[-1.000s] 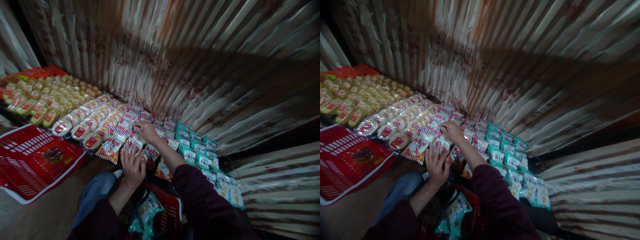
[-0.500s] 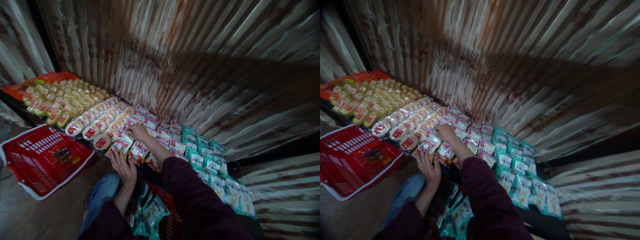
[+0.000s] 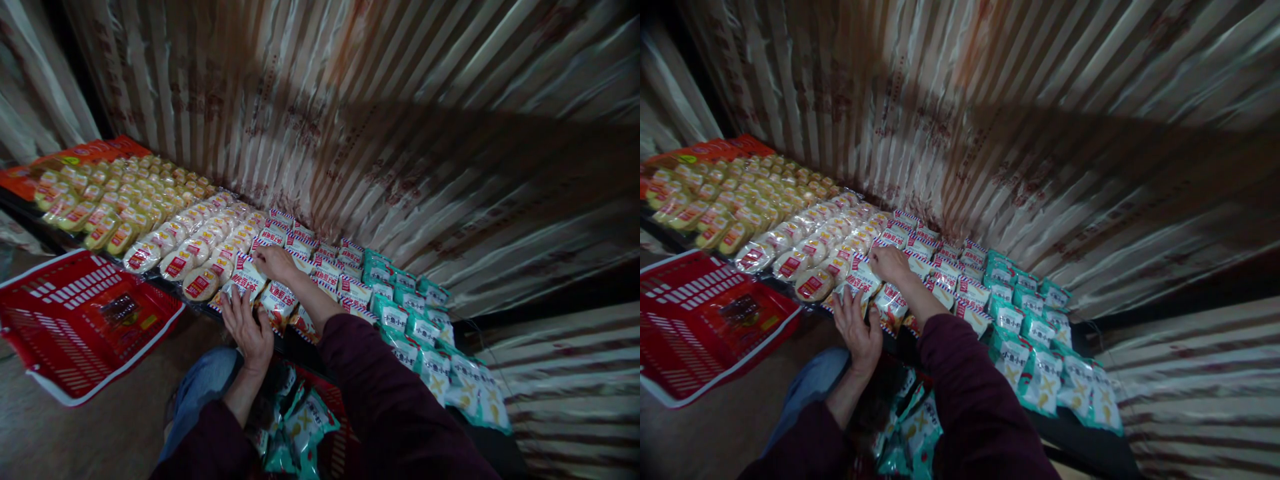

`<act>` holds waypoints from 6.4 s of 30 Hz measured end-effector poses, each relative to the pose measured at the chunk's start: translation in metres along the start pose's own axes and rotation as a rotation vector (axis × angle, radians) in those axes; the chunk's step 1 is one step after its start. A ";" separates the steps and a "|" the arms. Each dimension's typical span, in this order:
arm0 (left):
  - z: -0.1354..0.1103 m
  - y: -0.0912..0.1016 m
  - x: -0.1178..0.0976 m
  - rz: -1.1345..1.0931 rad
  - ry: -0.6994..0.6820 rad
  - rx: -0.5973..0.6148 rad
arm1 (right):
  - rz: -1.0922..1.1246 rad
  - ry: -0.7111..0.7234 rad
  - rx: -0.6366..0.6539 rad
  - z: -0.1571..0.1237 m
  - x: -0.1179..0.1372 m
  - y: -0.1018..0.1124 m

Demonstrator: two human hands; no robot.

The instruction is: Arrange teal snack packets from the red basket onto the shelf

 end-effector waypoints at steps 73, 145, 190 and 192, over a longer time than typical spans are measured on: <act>-0.072 -0.008 -0.043 0.109 -0.661 0.534 | 0.077 -0.316 -0.348 -0.192 -0.080 -0.021; -0.072 -0.003 -0.056 -0.030 -0.729 0.566 | 0.163 -0.238 -0.785 -0.257 -0.042 -0.074; -0.140 0.019 -0.010 -0.247 0.555 1.127 | 1.805 -0.878 -0.904 -0.337 -0.031 -0.195; -0.137 0.018 0.004 -0.149 0.524 1.137 | 1.612 -1.051 -0.921 -0.343 -0.039 -0.213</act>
Point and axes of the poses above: each hand's wrist, its own z-axis towards the middle knuckle, its own y-axis out of the back of the hand, x = y × z, the point moved 1 cm from there along z, towards the middle knuckle, and after that the axes turned 6 degrees about x, right-handed, at the moved point
